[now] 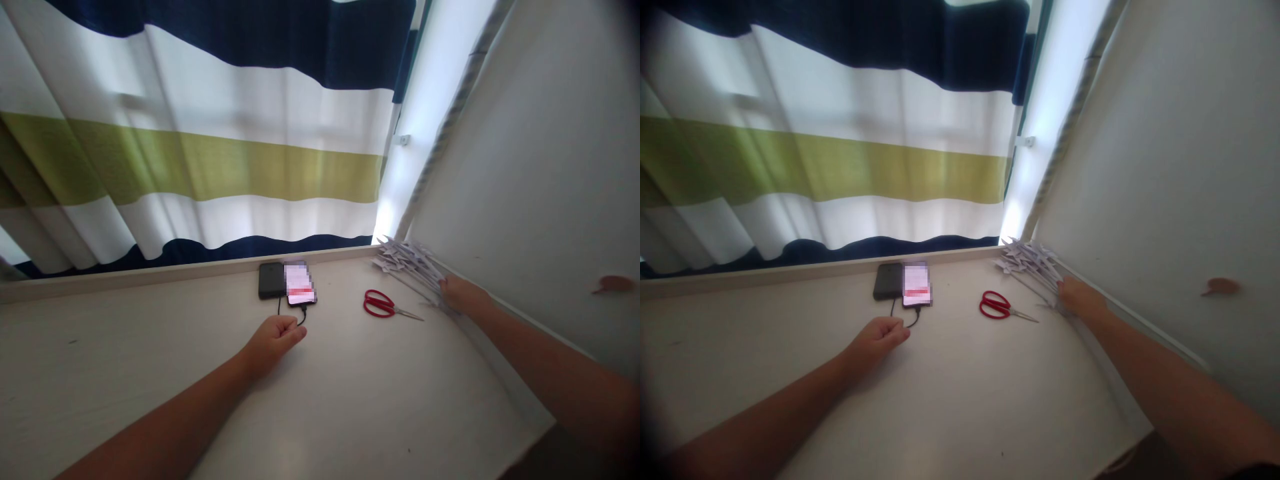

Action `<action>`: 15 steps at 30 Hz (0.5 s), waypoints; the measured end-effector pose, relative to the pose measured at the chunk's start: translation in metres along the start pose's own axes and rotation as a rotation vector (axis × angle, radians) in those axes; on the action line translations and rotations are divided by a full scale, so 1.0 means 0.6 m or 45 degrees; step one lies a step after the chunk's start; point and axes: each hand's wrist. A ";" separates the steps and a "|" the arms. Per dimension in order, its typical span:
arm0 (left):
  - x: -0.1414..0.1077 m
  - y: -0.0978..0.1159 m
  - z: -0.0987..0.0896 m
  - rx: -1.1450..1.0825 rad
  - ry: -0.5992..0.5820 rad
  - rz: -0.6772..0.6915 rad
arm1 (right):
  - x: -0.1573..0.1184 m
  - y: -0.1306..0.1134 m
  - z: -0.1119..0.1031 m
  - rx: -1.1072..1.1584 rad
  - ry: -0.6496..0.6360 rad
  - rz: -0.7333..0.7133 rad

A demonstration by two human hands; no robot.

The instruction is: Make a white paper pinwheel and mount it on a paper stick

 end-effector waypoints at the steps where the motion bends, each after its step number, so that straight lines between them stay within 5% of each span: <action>1: -0.001 0.001 0.000 0.000 -0.008 -0.008 | 0.005 0.000 0.002 -0.010 -0.010 0.001; 15: -0.004 0.009 -0.003 -0.014 -0.074 -0.050 | 0.021 0.006 0.017 0.014 -0.030 -0.072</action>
Point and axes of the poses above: each hand's wrist, its own x-axis towards the middle knuckle, its own z-axis out of the palm, y = z × x, and after that the axes turned 7 degrees about -y, right-handed
